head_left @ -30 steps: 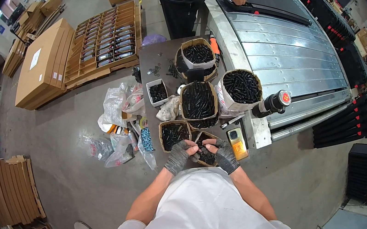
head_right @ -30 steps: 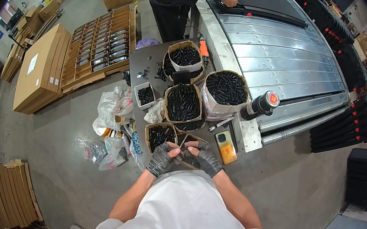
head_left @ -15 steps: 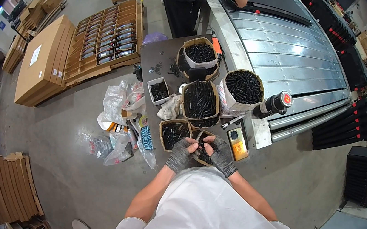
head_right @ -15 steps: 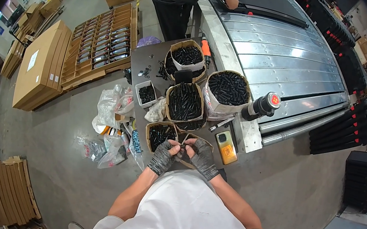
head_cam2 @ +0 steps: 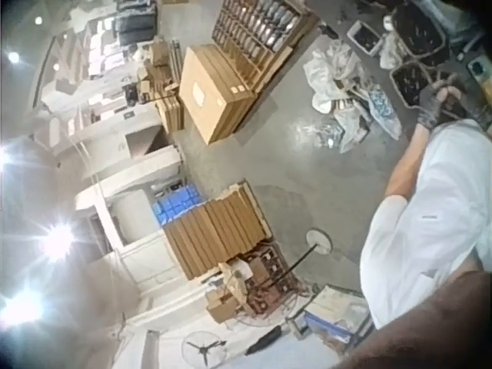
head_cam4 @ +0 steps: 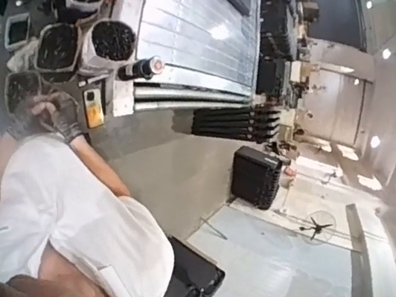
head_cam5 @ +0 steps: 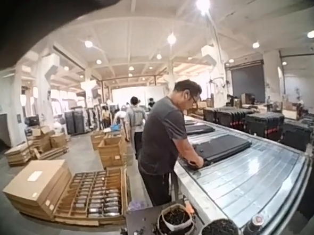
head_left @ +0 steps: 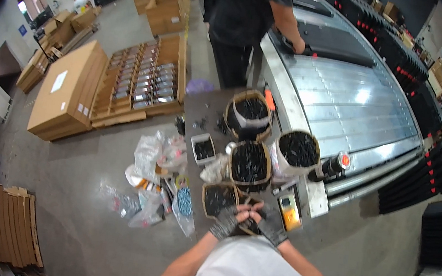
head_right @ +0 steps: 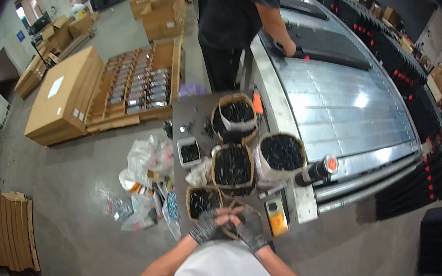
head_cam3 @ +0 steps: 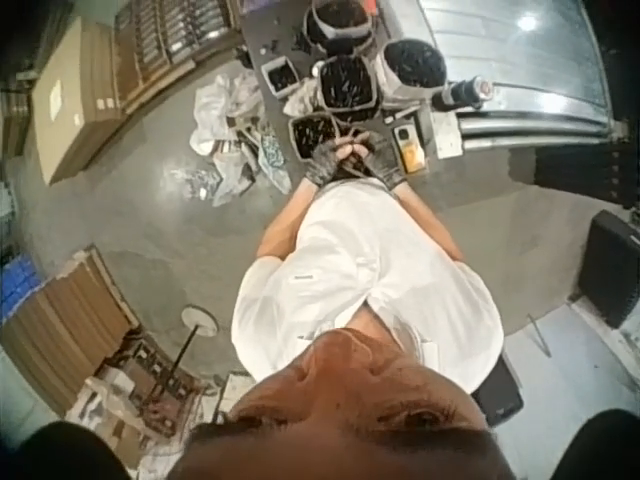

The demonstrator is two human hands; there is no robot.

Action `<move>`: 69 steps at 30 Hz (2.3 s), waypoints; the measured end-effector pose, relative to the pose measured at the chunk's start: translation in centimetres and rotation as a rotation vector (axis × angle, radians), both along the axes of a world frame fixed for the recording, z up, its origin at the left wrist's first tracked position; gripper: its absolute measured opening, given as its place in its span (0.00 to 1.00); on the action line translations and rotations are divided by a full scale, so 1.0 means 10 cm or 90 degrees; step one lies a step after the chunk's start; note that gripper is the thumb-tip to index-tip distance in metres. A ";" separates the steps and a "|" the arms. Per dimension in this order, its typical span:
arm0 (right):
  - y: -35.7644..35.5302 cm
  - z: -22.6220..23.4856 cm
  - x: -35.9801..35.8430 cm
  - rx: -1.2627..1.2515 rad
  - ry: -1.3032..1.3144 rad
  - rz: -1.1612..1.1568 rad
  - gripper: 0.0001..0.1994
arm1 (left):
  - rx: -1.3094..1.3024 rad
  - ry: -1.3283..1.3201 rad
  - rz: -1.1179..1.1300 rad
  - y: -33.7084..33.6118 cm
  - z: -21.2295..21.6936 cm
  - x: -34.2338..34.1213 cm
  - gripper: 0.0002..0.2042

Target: Picking up large black product components and placing them onto a moving conveyor belt for assembly.

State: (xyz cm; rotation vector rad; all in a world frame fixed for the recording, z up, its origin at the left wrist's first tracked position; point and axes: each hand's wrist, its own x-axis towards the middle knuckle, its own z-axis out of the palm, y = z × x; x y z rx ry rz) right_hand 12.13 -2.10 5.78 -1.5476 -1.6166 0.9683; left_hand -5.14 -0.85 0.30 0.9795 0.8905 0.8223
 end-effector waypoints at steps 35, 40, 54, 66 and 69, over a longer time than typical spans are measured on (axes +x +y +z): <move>-0.03 -0.10 0.05 -0.063 0.164 -0.074 0.10 | -0.028 0.015 0.024 -0.05 -0.09 -0.02 0.13; 0.00 0.06 0.06 -0.067 0.104 -0.005 0.12 | -0.005 0.030 0.039 -0.06 -0.05 -0.03 0.13; -0.01 0.25 -0.01 0.094 -0.111 0.038 0.07 | 0.009 0.102 -0.027 -0.02 0.10 0.02 0.18; 0.21 0.23 -0.12 0.081 -0.129 0.025 0.10 | -0.065 0.096 0.170 0.11 0.37 0.15 0.11; 0.35 0.31 -0.08 0.014 -0.052 0.042 0.12 | -0.125 -0.025 0.207 0.17 0.48 0.16 0.12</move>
